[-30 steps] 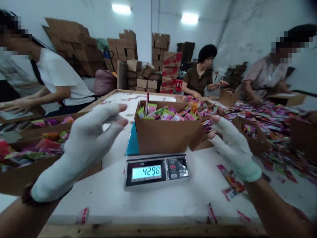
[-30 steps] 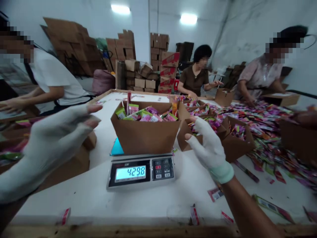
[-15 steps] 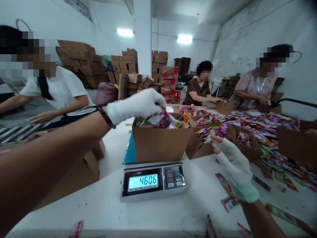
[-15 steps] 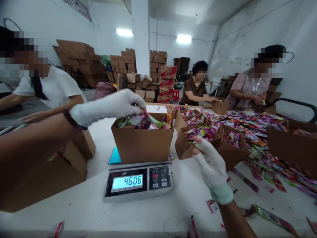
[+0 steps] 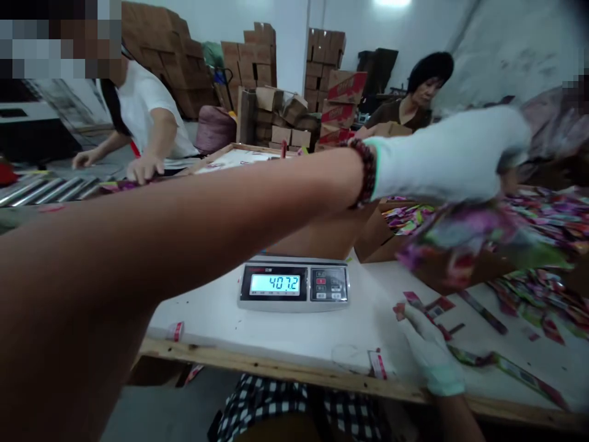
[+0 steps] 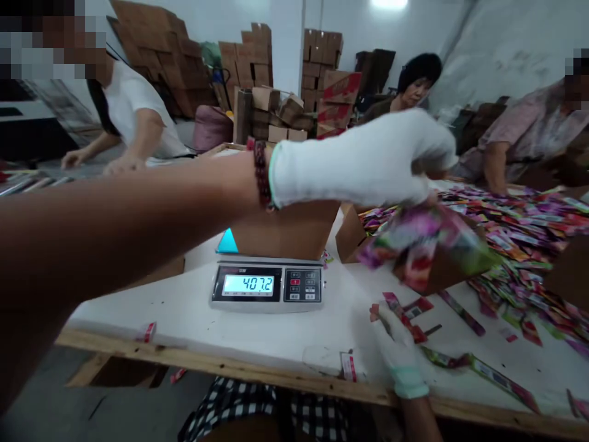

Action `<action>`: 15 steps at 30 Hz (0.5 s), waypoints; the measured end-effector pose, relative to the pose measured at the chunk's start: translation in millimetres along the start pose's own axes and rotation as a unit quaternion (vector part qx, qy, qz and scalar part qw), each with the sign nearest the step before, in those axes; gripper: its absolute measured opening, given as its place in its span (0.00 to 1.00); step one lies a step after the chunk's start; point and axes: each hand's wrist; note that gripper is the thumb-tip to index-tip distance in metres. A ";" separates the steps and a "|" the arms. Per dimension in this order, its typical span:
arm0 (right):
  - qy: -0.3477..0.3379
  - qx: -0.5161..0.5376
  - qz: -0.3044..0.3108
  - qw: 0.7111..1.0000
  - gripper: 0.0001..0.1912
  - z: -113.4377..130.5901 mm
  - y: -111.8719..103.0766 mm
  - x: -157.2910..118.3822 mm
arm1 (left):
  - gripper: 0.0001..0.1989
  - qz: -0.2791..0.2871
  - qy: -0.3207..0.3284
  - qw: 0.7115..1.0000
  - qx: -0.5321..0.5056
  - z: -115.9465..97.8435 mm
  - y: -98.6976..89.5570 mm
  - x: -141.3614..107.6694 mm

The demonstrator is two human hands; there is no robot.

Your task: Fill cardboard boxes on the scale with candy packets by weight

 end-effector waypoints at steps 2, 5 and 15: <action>-0.026 -0.027 -0.010 0.999 0.24 0.3 -1.7 3.3 | 0.21 -0.091 0.017 0.994 0.063 6.0 6.7 -7.9; -0.024 -0.068 -0.013 0.997 0.25 0.6 -2.0 2.5 | 0.21 -0.121 -0.075 0.986 0.083 28.5 -3.1 -41.0; 0.012 -0.089 0.037 0.995 0.30 2.4 5.7 1.9 | 0.20 -0.204 -0.238 0.949 0.040 93.4 -2.2 -119.9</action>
Point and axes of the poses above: each hand's wrist, its own x-axis towards the middle knuckle, its own y-axis out of the palm, z = x × y, and after that the axes turned 6 degrees about z, right-handed
